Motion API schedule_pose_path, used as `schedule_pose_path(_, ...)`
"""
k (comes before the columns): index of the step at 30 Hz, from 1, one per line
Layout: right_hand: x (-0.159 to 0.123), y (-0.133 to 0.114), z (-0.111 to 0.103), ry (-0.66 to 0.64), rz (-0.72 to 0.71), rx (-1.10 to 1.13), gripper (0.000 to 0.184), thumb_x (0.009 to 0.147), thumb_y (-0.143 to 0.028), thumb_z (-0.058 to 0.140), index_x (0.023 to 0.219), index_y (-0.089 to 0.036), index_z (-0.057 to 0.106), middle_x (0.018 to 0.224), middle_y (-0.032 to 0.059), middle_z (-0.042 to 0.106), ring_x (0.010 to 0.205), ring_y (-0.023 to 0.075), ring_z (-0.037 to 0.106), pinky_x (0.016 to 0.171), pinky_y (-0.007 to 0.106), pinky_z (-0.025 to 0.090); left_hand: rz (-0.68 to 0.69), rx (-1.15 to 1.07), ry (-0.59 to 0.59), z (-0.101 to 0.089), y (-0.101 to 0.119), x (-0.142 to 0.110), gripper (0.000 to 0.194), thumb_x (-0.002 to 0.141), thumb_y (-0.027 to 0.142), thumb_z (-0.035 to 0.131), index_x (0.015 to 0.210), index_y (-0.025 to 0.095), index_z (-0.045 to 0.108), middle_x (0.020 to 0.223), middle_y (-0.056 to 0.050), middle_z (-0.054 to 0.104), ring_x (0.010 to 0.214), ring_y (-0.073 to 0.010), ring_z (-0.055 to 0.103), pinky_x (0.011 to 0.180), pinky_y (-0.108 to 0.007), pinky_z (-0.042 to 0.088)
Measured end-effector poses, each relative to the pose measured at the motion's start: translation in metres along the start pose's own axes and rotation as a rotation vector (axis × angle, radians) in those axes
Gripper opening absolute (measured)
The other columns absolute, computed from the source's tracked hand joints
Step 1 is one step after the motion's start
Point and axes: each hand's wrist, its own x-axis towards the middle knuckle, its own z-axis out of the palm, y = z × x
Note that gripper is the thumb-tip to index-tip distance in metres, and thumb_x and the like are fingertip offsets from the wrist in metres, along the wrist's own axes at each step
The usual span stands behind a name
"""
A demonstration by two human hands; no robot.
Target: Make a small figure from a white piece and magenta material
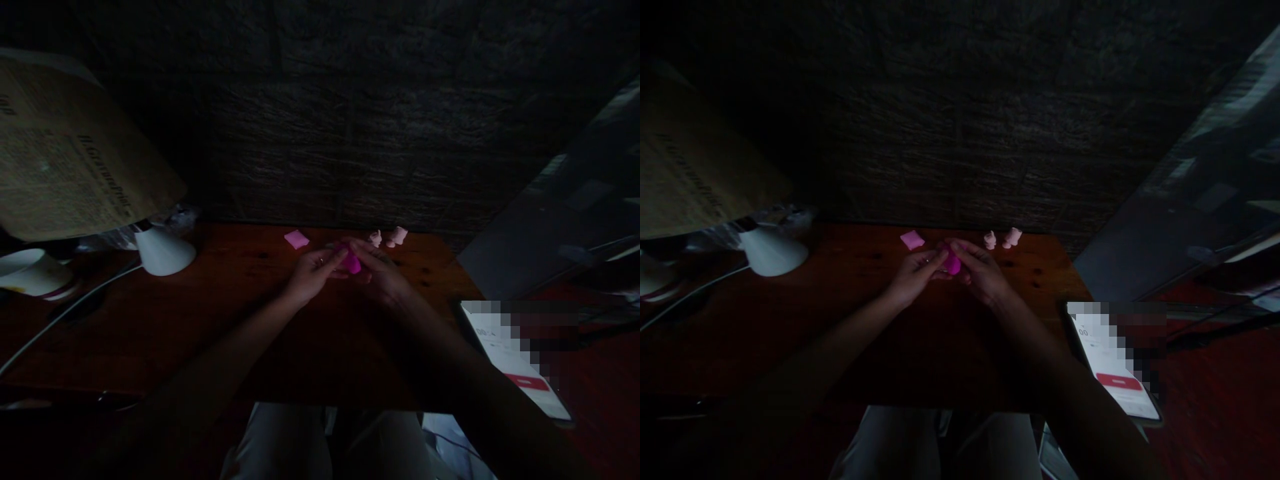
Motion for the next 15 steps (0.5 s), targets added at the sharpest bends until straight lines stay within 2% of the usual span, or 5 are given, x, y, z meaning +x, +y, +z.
schedule_pose_path(6,-0.0008,-0.0028,0.0012,-0.003,0.015,0.045,0.035,0.065,-0.044,0.094,0.090,-0.024,0.081,0.084,-0.0007,0.077,0.047,0.0017,0.042,0.036,0.013,0.028,-0.006,0.027,0.030,0.0017,0.0052,-0.0014,0.049,0.070,0.059,0.085,0.087,0.014,0.077,0.086,-0.008,0.078,0.079,-0.0187,0.075,0.072,-0.031,0.062)
schedule_pose_path(11,0.0005,-0.0019,-0.0037,0.006,0.054,0.039,0.036,0.063,-0.030,0.095,0.094,-0.024,0.079,0.081,-0.0030,0.076,0.044,0.0008,0.041,0.036,0.013,0.030,-0.001,0.056,0.011,0.0004,0.0044,0.0000,0.048,0.072,0.059,0.083,0.088,0.014,0.078,0.087,-0.008,0.079,0.078,-0.0191,0.076,0.072,-0.031,0.062)
schedule_pose_path(15,0.0018,-0.0036,-0.0033,0.012,0.076,0.116,0.032,0.067,-0.036,0.093,0.092,-0.022,0.078,0.076,-0.0043,0.073,0.043,0.0001,0.040,0.035,0.012,0.029,0.018,0.006,0.020,-0.0004,0.0051,0.0012,0.049,0.071,0.060,0.084,0.090,0.015,0.077,0.087,-0.007,0.079,0.074,-0.0170,0.075,0.070,-0.030,0.061)
